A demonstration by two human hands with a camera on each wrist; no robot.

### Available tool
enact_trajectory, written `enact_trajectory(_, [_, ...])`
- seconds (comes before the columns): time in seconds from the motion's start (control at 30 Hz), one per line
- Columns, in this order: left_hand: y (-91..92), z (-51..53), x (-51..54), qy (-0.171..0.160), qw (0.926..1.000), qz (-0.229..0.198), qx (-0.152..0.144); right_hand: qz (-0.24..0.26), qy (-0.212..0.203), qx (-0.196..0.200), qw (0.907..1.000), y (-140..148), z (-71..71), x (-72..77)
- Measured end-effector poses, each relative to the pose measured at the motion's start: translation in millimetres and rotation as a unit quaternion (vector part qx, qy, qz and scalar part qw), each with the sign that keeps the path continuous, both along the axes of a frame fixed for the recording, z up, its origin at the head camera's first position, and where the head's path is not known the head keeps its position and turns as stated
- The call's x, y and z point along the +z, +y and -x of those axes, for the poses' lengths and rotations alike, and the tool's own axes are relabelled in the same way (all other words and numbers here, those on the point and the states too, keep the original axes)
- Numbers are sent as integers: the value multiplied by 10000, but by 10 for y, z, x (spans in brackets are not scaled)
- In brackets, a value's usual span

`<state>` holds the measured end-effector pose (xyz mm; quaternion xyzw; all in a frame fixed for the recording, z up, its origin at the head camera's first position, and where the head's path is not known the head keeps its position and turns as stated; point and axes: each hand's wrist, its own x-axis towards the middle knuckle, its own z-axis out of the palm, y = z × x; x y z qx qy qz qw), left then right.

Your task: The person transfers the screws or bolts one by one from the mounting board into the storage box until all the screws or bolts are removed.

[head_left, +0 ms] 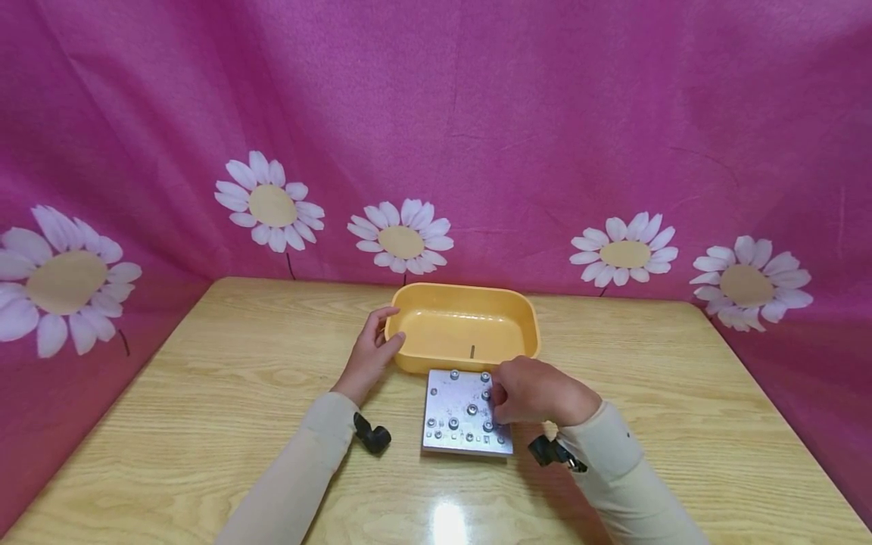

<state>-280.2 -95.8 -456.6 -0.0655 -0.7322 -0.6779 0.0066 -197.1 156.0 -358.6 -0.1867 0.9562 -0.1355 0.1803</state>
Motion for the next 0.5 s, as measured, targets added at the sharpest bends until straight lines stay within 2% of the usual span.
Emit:
enact_trajectory(0.2, [-4, -4, 30, -101, 9998, -122, -87, 40, -44, -87, 9999, -3, -11, 18])
enact_trajectory(0.5, [2, -169, 281, -173, 9996, -75, -227, 53, -26, -156, 9999, -4, -17, 54])
